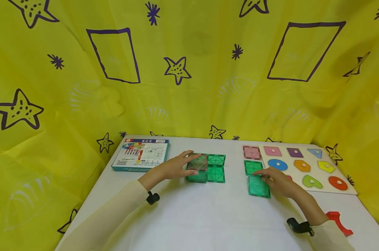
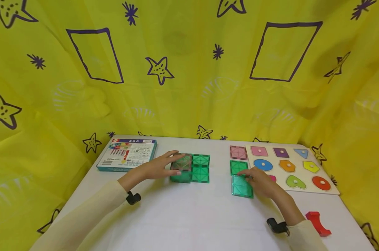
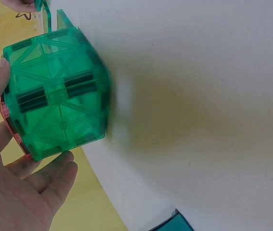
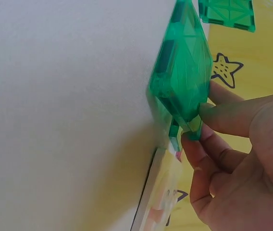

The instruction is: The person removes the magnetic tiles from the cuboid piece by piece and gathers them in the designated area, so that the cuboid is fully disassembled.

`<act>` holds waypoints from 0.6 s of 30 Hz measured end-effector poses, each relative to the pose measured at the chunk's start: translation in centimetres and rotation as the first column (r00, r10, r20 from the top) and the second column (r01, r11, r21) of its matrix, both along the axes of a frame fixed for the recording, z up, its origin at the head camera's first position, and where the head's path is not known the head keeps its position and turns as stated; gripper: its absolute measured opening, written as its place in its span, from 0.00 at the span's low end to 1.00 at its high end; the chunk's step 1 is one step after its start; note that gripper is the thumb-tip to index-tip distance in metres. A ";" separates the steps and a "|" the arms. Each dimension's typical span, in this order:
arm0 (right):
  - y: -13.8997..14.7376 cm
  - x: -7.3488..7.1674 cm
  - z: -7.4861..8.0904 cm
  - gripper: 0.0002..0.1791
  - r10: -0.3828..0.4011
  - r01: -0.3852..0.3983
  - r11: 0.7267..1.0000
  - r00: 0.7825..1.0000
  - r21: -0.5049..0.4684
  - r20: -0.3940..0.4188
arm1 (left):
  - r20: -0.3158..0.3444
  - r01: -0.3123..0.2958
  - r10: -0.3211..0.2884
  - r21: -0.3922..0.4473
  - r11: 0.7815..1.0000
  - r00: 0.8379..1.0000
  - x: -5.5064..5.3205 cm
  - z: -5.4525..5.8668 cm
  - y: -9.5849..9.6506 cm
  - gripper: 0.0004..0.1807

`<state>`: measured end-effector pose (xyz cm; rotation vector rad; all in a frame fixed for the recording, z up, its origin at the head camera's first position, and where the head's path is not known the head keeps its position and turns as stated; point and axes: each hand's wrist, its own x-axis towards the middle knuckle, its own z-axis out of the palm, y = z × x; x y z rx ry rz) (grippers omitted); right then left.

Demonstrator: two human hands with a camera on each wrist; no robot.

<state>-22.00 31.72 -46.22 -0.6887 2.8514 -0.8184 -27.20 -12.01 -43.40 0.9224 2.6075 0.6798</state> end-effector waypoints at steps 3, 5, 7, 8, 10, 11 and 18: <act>-0.1 0.0 -0.3 0.17 -0.007 0.007 1.000 1.000 0.007 -0.010 | 0.001 -0.001 0.001 -0.003 1.000 1.000 0.1 0.0 0.1 0.42; -0.3 0.0 -0.4 0.16 -0.020 0.020 1.000 1.000 0.007 -0.006 | 0.000 -0.002 0.002 -0.005 1.000 1.000 0.1 0.0 0.1 0.42; -0.5 0.0 -0.5 0.16 -0.036 0.036 0.999 0.999 0.015 -0.004 | 0.001 -0.002 0.002 -0.003 1.000 1.000 0.1 0.0 0.2 0.42; -0.6 0.1 -0.5 0.15 -0.045 0.045 0.999 0.999 0.021 -0.002 | 0.000 -0.001 0.001 -0.003 1.000 1.000 0.0 0.0 0.2 0.42; -0.9 0.1 -0.5 0.15 -0.068 0.068 0.997 0.998 0.046 -0.007 | 0.001 -0.001 0.001 -0.003 1.000 1.000 0.0 -0.1 0.2 0.42; -1.1 0.1 -0.5 0.15 -0.079 0.080 0.995 0.997 0.060 -0.012 | 0.001 -0.001 0.001 -0.005 1.000 1.000 0.0 -0.1 0.2 0.42; -3.1 -0.8 0.3 0.21 -0.067 0.073 0.996 0.994 0.060 -0.089 | 0.004 -0.002 0.002 -0.003 1.000 1.000 -0.3 -0.4 0.1 0.42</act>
